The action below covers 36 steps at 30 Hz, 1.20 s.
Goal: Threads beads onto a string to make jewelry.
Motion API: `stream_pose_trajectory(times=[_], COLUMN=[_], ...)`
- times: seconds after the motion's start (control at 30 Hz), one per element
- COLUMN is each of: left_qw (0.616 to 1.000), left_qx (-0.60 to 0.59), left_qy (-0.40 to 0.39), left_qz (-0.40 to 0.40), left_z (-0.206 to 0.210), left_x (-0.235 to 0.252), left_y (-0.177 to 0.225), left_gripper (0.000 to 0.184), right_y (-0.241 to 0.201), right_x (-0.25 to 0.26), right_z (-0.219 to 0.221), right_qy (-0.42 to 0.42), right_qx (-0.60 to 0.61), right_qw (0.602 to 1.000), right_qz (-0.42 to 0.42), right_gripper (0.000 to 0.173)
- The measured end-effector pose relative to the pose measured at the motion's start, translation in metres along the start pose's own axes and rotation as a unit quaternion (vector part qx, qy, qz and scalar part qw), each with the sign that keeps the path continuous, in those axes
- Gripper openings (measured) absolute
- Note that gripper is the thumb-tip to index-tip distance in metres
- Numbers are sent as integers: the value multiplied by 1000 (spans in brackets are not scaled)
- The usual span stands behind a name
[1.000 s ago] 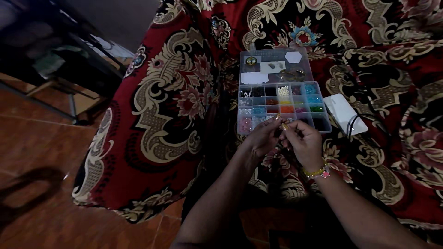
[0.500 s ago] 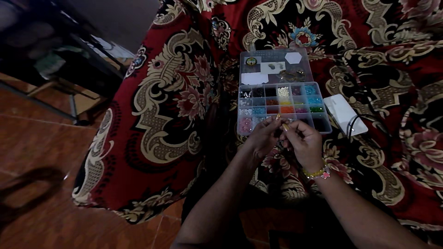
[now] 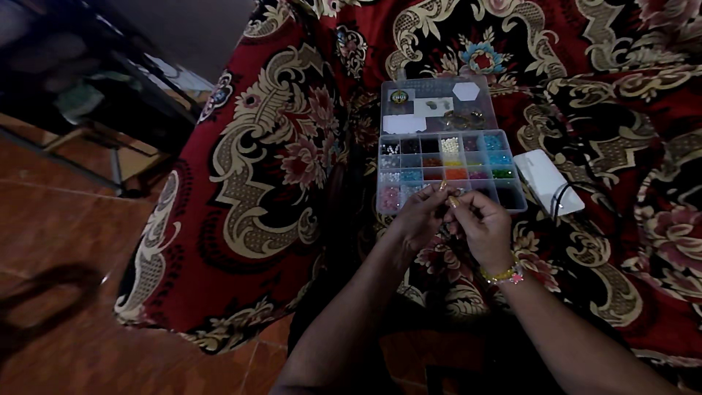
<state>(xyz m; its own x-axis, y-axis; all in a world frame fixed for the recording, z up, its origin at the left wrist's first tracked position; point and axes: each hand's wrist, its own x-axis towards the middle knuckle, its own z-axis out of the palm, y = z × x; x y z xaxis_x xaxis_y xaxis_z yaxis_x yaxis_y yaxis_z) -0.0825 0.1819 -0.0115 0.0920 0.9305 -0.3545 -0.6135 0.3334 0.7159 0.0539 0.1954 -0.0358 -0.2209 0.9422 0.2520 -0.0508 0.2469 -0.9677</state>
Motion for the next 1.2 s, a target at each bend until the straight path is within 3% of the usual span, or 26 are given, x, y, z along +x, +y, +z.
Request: stream_pose_trajectory(times=[0.73, 1.0, 1.1, 1.2], left_qw=[1000, 962, 929, 916], left_qx=[12, 188, 257, 290], left_qy=[13, 18, 33, 41], left_qz=[18, 196, 262, 275], left_z=[3, -4, -5, -6], left_x=[0, 3, 2, 1], left_y=[-2, -7, -7, -4], left_gripper=[23, 10, 16, 20], right_y=[-1, -6, -5, -3], right_x=[0, 1, 1, 1], right_z=[1, -1, -1, -2], right_qy=[6, 16, 12, 3], right_qx=[-3, 6, 14, 17], right_qw=[1000, 999, 999, 999], right_qz=[4, 43, 44, 45], right_gripper=[15, 16, 16, 16])
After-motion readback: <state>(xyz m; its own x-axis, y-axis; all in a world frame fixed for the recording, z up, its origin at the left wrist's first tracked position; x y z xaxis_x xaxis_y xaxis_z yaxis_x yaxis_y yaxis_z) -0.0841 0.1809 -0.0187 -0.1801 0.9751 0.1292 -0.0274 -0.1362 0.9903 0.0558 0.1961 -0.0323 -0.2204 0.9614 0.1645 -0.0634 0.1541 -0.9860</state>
